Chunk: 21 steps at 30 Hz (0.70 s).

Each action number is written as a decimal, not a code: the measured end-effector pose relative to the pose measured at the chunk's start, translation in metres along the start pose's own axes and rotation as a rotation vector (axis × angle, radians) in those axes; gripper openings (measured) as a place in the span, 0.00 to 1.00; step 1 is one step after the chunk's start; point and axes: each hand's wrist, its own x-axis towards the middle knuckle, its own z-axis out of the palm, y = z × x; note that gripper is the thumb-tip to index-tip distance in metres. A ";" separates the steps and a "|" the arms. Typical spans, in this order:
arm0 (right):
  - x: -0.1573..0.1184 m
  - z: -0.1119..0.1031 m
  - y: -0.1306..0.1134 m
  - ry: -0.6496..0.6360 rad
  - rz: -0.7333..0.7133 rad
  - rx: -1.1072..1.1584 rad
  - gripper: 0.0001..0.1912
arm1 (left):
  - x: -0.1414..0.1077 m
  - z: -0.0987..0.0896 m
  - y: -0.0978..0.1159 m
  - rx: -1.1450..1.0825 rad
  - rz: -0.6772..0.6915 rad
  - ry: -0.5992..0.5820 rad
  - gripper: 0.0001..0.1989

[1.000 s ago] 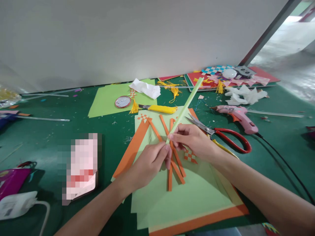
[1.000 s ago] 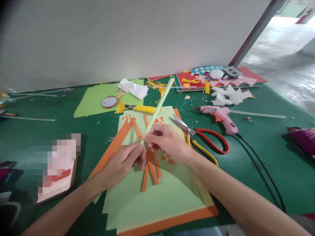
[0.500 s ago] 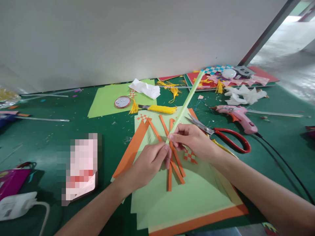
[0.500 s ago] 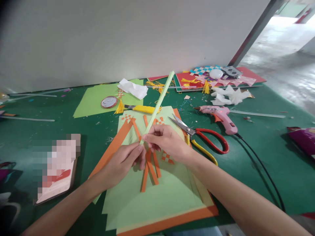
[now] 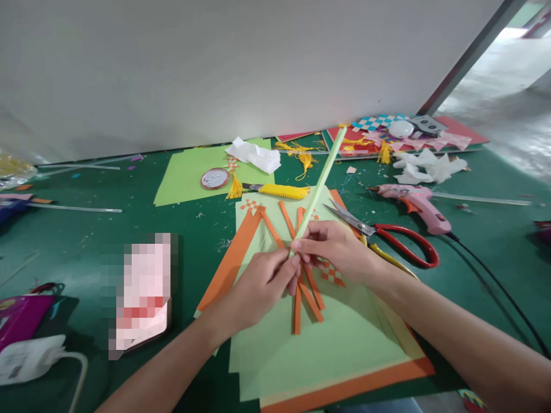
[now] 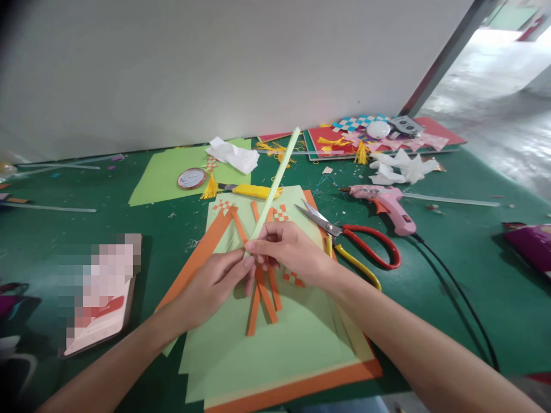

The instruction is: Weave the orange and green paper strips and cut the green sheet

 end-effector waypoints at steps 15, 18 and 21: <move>-0.001 0.001 -0.004 -0.005 -0.015 -0.001 0.15 | 0.000 0.000 -0.001 -0.060 0.030 0.016 0.21; 0.000 0.000 -0.002 -0.045 -0.031 -0.021 0.14 | 0.000 0.000 -0.001 -0.082 0.042 0.021 0.19; 0.001 0.000 -0.001 -0.026 -0.036 -0.022 0.15 | 0.001 0.000 -0.002 -0.060 0.039 0.013 0.18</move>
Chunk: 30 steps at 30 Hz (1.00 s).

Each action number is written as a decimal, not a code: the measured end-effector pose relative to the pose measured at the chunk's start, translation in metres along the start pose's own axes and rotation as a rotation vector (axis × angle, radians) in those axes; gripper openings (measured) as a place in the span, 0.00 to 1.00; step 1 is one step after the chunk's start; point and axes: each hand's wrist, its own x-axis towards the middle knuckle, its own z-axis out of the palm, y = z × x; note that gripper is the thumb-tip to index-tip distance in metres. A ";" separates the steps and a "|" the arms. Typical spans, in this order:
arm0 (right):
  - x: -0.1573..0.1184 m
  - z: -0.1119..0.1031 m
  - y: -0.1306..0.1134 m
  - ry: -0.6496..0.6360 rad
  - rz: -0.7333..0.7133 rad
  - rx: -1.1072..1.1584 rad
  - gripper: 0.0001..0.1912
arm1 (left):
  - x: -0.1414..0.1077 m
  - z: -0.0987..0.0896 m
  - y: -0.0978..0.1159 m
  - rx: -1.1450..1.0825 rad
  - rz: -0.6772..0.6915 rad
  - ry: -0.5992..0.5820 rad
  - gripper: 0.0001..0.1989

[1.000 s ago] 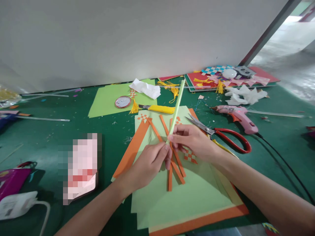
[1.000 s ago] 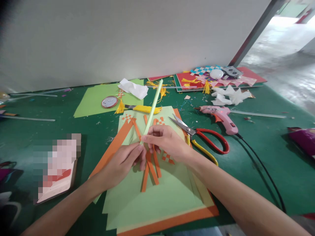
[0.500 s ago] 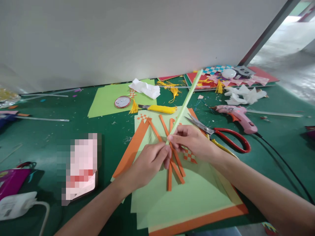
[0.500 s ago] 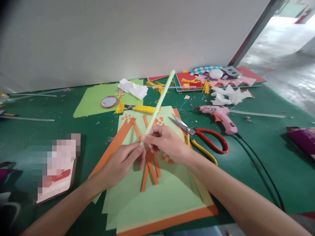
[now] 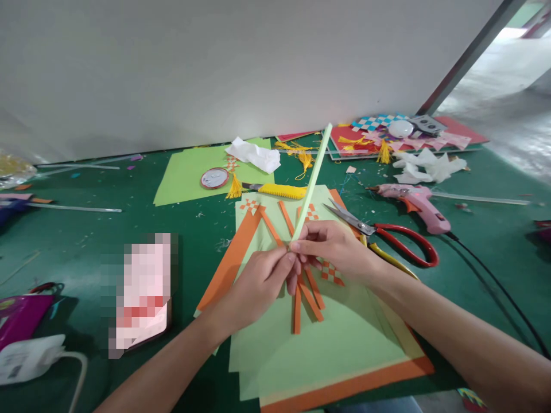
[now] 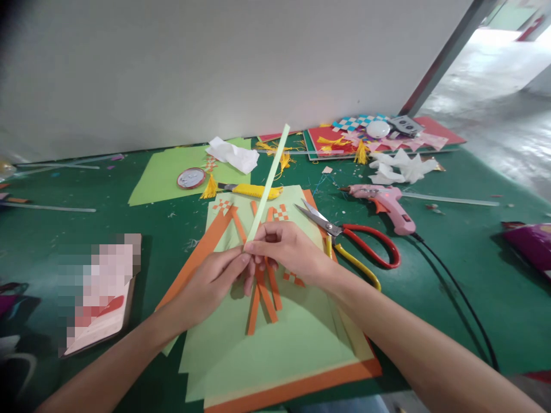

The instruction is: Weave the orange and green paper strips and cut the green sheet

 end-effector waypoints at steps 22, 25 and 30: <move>-0.002 0.001 -0.004 0.004 0.012 -0.071 0.14 | 0.000 -0.001 0.001 0.002 -0.039 0.019 0.17; -0.003 0.001 -0.004 0.031 0.015 -0.074 0.15 | 0.001 -0.001 0.003 0.045 -0.050 0.035 0.14; -0.002 0.000 -0.004 0.037 0.026 -0.068 0.15 | 0.001 -0.002 0.004 0.047 -0.031 0.056 0.14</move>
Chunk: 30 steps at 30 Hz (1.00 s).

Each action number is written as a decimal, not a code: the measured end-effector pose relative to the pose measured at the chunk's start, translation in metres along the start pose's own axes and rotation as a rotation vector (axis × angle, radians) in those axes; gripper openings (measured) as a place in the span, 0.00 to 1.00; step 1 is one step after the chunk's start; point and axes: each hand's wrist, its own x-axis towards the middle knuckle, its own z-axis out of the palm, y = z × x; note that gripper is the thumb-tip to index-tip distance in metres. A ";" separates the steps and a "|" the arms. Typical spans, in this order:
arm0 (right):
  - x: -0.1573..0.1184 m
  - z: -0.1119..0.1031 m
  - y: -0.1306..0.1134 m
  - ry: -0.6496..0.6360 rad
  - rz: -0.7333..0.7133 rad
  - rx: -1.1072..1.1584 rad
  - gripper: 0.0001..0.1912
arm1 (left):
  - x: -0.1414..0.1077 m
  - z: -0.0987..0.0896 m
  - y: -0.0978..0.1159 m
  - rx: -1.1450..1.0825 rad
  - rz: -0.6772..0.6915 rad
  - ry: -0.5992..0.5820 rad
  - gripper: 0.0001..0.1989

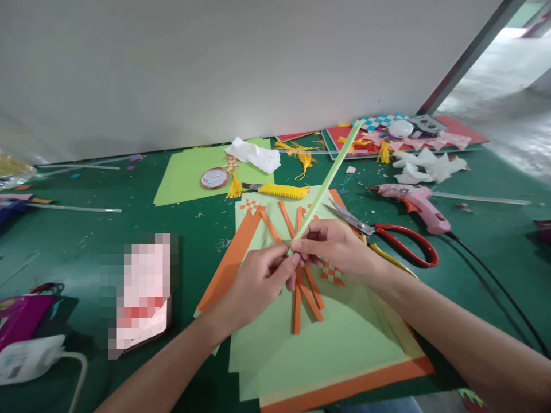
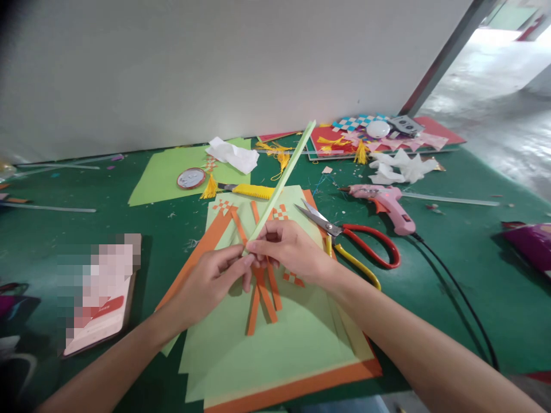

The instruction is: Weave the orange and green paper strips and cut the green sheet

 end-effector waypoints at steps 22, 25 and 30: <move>-0.002 -0.011 -0.012 -0.041 -0.033 -0.265 0.06 | 0.000 -0.003 -0.001 0.053 0.047 0.031 0.21; -0.002 -0.012 -0.011 -0.050 -0.038 -0.328 0.05 | 0.001 -0.004 -0.001 0.044 0.045 -0.004 0.20; -0.002 -0.008 -0.008 -0.050 -0.038 -0.399 0.06 | 0.001 -0.005 0.000 0.020 0.019 -0.073 0.18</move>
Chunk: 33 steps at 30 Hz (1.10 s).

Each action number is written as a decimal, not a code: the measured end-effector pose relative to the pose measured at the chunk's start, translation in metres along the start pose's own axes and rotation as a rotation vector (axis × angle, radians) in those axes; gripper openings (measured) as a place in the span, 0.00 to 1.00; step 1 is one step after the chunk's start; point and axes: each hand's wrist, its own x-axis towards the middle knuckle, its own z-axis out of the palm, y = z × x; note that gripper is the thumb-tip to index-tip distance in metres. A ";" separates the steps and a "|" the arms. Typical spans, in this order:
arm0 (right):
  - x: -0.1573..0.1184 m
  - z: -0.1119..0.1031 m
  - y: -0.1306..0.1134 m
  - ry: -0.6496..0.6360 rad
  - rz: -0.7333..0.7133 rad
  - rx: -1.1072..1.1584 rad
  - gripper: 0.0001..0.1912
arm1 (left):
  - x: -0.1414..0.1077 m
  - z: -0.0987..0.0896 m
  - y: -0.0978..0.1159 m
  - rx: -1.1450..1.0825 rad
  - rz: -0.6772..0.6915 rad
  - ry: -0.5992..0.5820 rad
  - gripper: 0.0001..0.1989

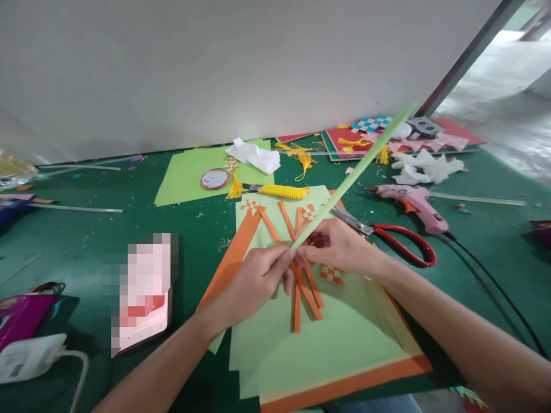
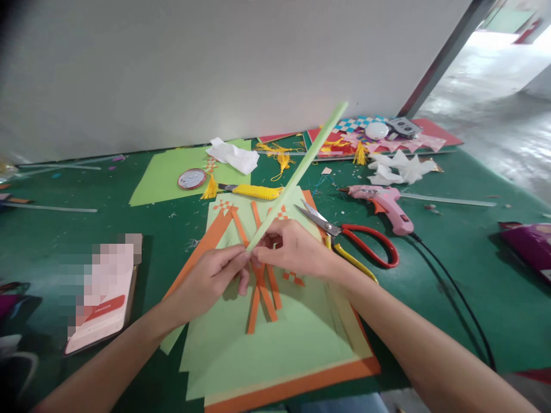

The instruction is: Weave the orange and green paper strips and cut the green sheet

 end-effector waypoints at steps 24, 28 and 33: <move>0.000 -0.002 0.001 0.059 -0.025 0.197 0.03 | -0.001 0.001 0.000 -0.160 -0.062 -0.021 0.17; 0.002 0.007 0.003 0.011 -0.029 0.260 0.04 | 0.000 0.002 -0.002 -0.107 -0.025 0.029 0.18; 0.002 0.006 0.001 0.008 -0.051 0.271 0.05 | -0.001 0.002 -0.004 -0.084 -0.018 0.034 0.19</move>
